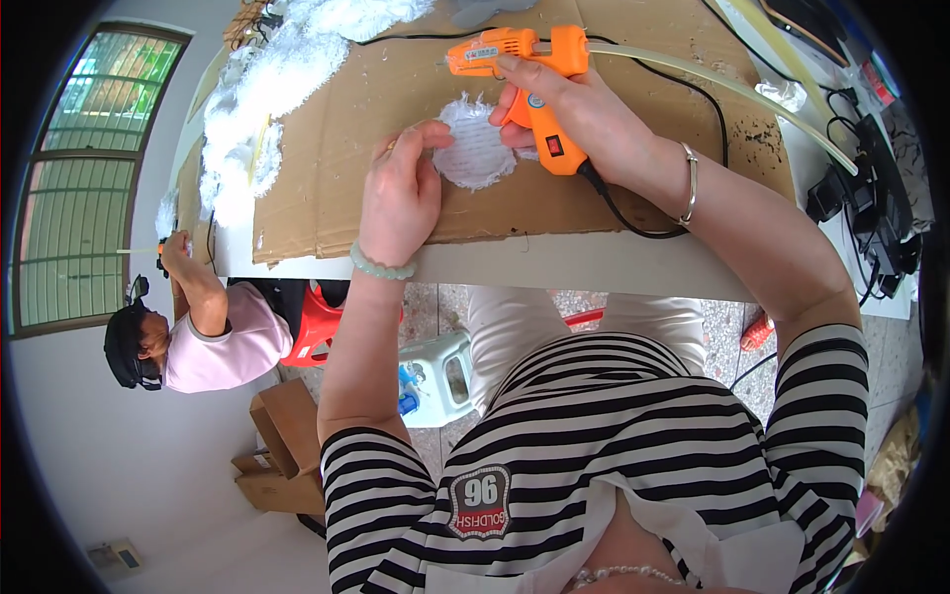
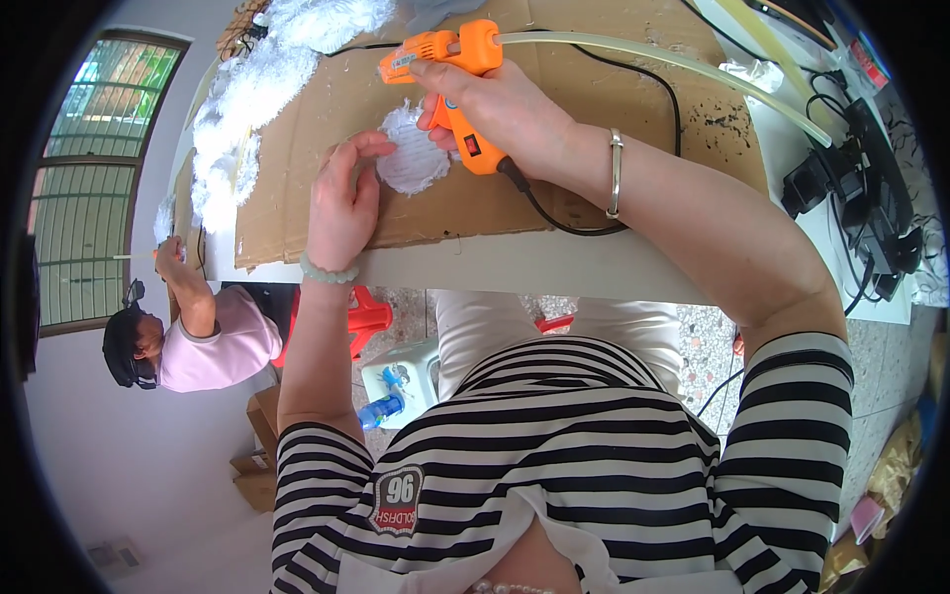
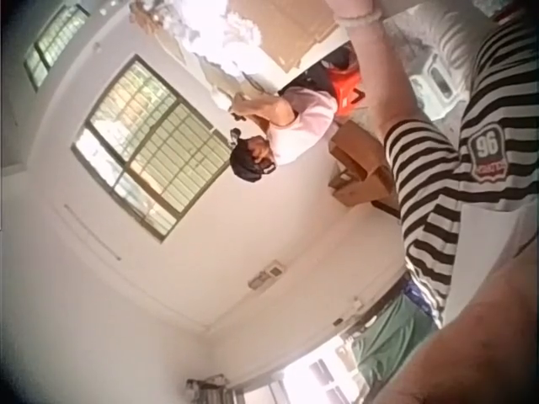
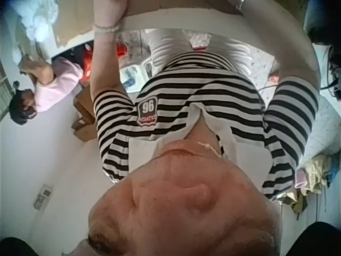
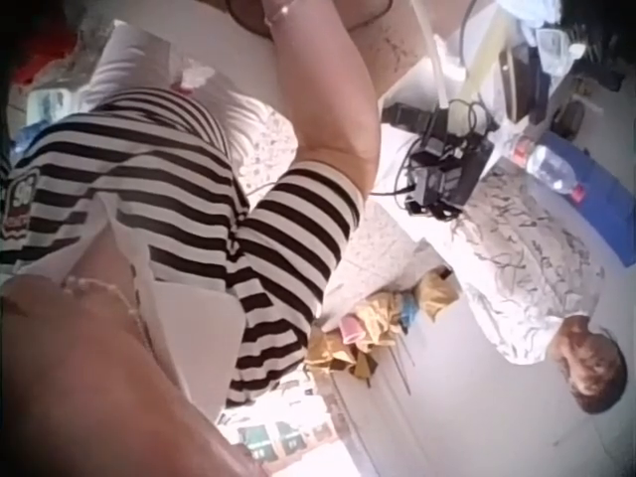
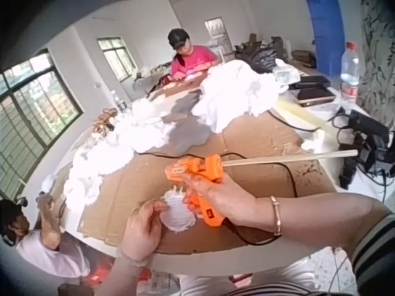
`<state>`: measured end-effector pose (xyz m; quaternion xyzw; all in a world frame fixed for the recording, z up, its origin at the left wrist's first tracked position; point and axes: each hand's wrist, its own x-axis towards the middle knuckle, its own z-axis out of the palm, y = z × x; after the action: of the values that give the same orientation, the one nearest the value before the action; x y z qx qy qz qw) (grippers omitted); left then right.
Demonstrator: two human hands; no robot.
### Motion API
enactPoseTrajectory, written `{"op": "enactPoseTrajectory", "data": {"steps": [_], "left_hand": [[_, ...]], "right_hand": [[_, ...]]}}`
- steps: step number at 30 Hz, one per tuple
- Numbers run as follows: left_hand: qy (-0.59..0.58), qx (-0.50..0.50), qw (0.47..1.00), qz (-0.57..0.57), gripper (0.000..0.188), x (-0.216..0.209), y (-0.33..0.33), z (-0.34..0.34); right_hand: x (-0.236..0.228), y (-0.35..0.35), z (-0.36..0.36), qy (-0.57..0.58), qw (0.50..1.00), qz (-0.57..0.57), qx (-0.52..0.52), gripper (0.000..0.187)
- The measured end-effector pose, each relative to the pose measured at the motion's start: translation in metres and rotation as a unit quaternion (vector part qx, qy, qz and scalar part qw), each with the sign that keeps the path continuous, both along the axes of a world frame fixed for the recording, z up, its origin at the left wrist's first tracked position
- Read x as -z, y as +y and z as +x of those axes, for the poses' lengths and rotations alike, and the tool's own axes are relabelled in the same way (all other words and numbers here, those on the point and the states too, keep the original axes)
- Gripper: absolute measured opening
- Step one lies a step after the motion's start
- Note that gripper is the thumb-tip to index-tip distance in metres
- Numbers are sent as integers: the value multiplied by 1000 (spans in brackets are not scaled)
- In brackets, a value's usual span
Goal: Apply hot glue to white fluffy stuffing and attach it to a surface to create decorative clouds.
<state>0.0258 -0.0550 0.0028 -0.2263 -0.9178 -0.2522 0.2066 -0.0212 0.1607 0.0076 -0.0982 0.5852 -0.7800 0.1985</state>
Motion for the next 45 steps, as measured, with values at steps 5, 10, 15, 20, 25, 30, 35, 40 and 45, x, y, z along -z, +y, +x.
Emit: {"op": "enactPoseTrajectory", "data": {"steps": [5,10,15,20,25,30,35,40,45], "left_hand": [[-43,28,996,71,35,0,2,-2],[-42,-99,980,166,33,-6,-4,7],[18,-35,999,-16,31,1,0,16],[4,-27,996,81,31,-12,15,18],[23,-90,990,107,29,-6,-3,21],[47,-115,991,-58,18,2,0,23],[45,-107,993,-29,5,6,-4,11],[10,-109,991,72,2,17,-8,9],[-3,-107,988,115,1,17,-9,9]], "right_hand": [[1,0,0,4,1000,-10,3,43],[0,1,0,14,1000,-6,-6,43],[-1,-2,0,4,1000,-4,-10,43],[1,0,0,8,1000,-6,-1,43],[-3,1,-1,11,1000,3,-2,43],[-18,5,0,65,997,-19,-34,40],[-36,18,2,110,988,52,-92,37],[-45,27,1,133,969,132,-158,39],[-34,32,9,175,937,230,-195,39]]}}
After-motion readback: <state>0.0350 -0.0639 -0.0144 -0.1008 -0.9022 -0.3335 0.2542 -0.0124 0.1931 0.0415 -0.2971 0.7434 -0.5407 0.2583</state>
